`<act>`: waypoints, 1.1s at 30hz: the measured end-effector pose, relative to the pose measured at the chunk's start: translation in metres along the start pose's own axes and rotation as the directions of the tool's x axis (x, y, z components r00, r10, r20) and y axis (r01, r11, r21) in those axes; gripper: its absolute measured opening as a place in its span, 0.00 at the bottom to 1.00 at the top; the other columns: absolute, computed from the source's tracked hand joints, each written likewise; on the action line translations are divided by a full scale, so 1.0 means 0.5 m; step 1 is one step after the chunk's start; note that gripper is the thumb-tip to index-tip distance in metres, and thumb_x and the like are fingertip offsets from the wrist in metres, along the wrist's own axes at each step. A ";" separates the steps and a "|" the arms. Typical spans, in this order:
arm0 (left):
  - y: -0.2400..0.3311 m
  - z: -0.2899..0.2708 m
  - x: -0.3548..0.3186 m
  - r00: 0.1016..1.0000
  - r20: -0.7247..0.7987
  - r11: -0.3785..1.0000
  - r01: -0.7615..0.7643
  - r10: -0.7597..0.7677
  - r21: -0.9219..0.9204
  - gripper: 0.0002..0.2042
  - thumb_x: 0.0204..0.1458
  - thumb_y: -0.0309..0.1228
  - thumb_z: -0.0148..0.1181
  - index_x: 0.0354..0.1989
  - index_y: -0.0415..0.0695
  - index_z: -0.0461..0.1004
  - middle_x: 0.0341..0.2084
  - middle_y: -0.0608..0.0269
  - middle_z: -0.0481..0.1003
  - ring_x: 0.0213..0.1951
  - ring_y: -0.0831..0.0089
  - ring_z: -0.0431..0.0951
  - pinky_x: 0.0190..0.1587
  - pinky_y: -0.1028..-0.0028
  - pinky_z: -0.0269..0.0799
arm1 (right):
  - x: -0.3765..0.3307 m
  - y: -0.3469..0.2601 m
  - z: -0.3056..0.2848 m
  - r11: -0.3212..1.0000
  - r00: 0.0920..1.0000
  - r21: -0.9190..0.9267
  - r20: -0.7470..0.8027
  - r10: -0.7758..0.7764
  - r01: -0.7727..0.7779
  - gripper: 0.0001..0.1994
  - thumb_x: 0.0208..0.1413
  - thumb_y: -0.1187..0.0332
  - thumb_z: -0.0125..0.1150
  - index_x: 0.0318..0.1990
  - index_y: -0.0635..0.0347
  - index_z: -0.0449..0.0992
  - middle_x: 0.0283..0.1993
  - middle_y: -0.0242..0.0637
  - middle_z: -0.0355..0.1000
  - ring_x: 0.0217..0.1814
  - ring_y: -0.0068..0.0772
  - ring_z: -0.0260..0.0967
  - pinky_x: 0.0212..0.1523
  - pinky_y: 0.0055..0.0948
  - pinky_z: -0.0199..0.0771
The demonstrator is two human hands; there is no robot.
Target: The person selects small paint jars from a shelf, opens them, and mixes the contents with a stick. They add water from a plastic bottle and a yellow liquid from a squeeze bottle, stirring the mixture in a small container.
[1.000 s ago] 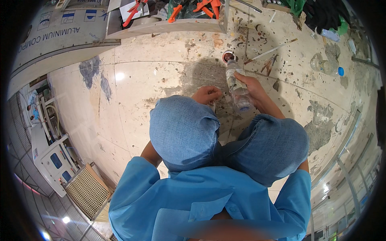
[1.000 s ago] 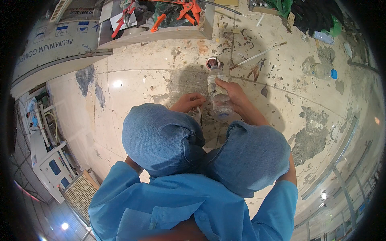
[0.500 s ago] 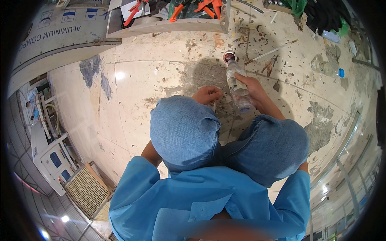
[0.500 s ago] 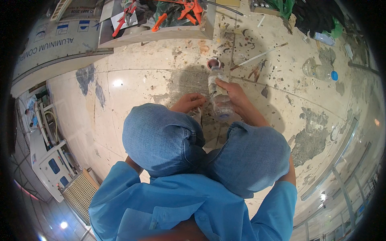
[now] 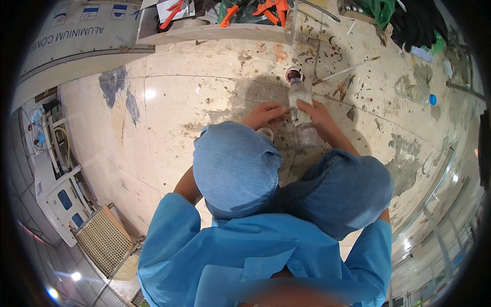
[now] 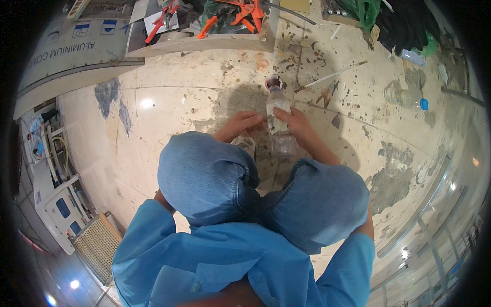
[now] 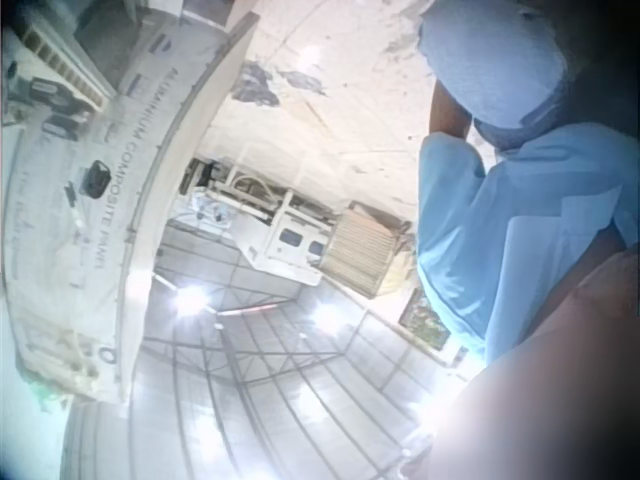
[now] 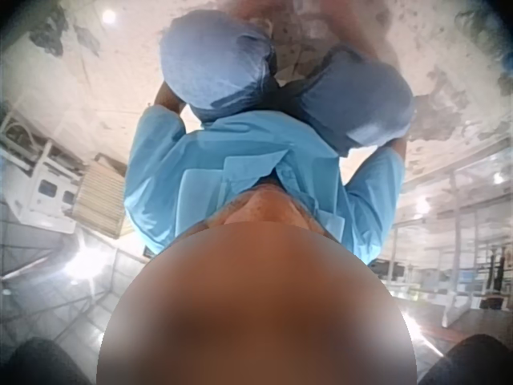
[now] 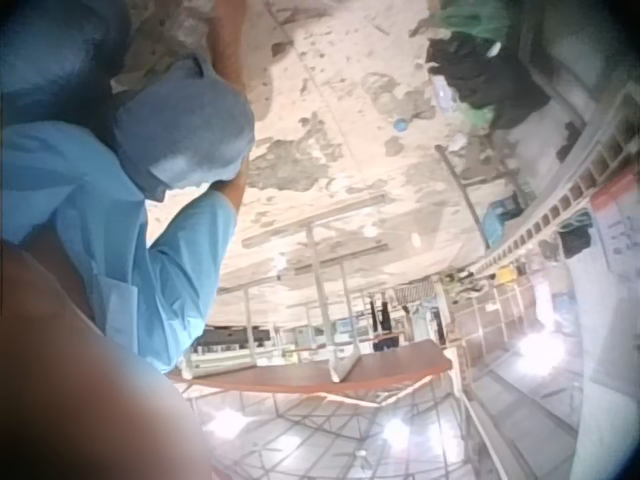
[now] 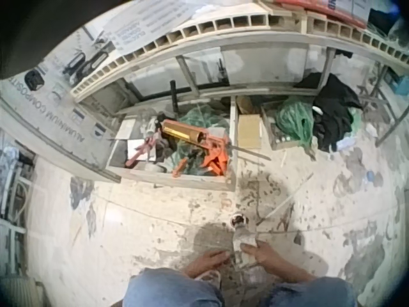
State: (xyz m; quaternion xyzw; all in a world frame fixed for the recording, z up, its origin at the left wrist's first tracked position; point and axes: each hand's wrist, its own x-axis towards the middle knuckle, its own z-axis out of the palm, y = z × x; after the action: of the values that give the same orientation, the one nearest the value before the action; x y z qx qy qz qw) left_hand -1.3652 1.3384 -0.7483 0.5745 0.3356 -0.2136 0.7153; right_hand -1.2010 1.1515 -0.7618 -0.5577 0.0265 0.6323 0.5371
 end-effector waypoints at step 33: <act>0.404 -0.724 -0.208 -0.082 -0.729 0.706 -0.200 0.679 0.680 0.17 0.54 0.37 0.77 0.41 0.34 0.83 0.30 0.63 0.81 0.31 0.76 0.74 0.38 0.74 0.71 | -0.059 -0.046 -0.133 0.858 0.925 -0.409 -0.076 -0.373 0.312 0.13 0.69 0.64 0.64 0.52 0.64 0.80 0.39 0.32 0.80 0.40 0.23 0.77 0.44 0.28 0.78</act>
State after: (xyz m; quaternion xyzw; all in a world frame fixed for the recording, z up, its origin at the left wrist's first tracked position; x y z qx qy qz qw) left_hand -1.3814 1.7299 -0.5774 0.7585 0.4540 0.4159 0.2137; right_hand -1.1452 1.1000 -0.7523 -0.6956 -0.1585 0.4743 0.5157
